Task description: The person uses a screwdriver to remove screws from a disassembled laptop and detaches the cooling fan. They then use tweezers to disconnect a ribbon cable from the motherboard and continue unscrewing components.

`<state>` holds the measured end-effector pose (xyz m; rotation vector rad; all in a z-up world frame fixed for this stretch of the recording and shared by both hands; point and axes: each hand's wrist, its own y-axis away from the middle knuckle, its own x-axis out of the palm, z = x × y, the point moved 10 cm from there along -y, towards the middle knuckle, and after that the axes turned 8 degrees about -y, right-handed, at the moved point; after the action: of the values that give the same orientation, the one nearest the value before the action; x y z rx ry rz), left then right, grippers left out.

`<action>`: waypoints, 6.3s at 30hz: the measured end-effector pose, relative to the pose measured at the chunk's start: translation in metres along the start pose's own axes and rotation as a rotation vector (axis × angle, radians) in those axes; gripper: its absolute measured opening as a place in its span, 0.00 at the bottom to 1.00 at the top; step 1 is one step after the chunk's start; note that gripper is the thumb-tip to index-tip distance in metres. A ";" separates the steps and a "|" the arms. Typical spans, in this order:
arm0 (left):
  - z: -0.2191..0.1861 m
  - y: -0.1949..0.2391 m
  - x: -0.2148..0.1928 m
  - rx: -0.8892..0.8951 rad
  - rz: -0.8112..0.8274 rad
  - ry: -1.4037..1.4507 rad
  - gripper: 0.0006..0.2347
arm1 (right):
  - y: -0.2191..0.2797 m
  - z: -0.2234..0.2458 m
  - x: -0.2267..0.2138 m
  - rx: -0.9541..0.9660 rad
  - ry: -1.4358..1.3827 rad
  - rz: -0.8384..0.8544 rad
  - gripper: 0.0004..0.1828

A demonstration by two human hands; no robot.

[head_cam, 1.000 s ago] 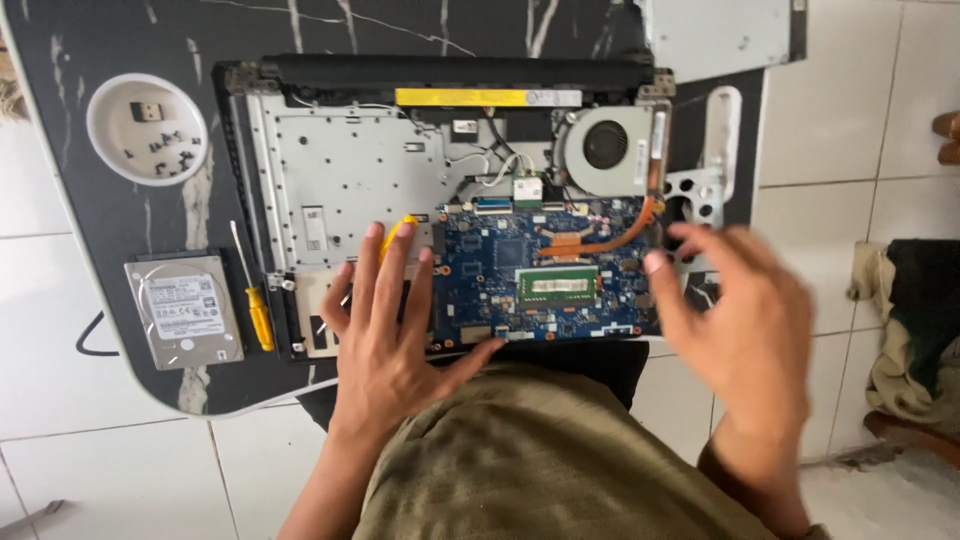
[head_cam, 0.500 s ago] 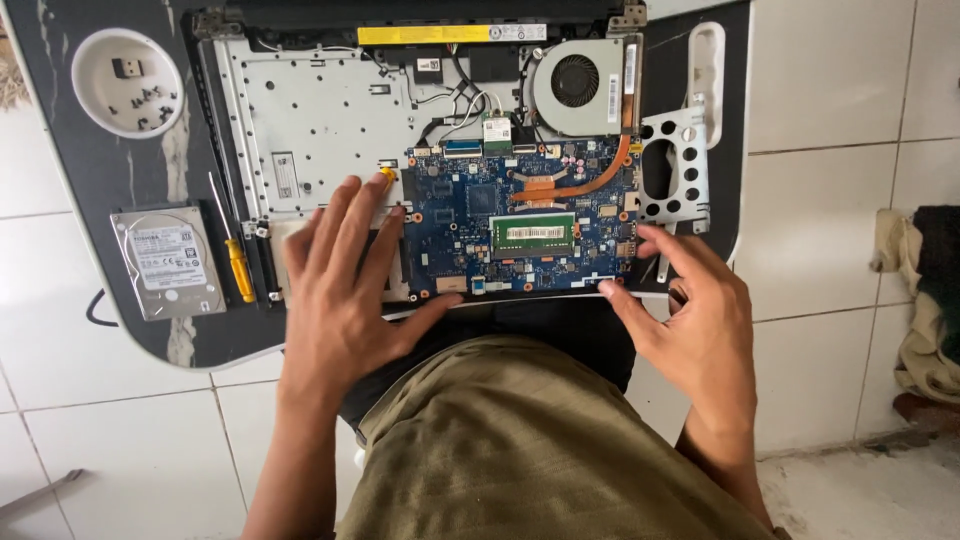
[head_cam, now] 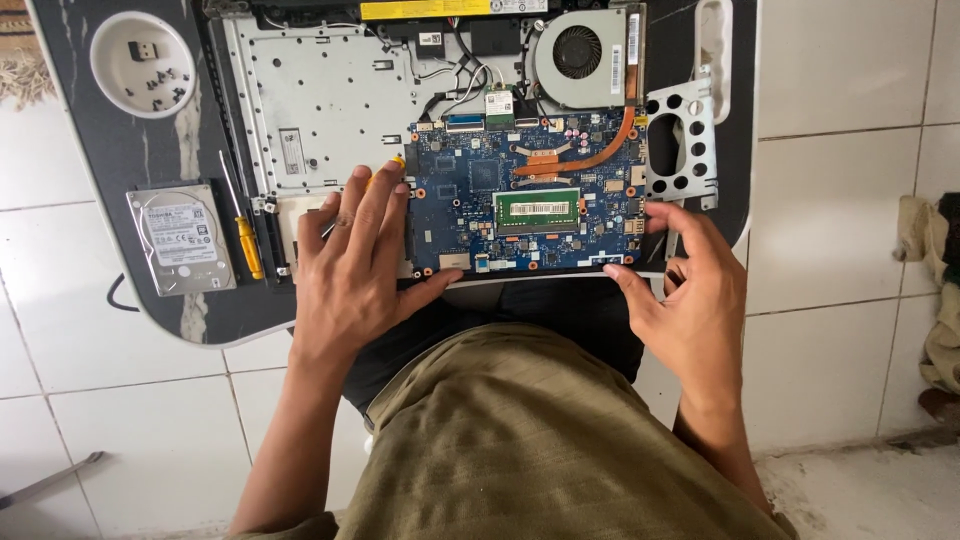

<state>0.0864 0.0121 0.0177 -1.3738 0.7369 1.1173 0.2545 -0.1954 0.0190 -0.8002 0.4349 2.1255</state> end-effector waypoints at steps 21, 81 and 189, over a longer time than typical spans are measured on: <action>0.011 0.012 0.008 -0.051 -0.025 0.106 0.38 | 0.008 0.001 0.002 -0.057 0.093 -0.081 0.25; 0.029 -0.030 0.019 -0.759 -0.126 0.379 0.03 | -0.019 -0.022 0.009 0.147 -0.015 0.114 0.36; 0.041 -0.027 0.017 -0.613 -0.105 0.715 0.06 | -0.011 -0.006 0.017 0.015 -0.087 0.123 0.47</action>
<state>0.1089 0.0585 0.0168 -2.3670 0.8348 0.7782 0.2577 -0.1820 0.0029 -0.6846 0.4630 2.2589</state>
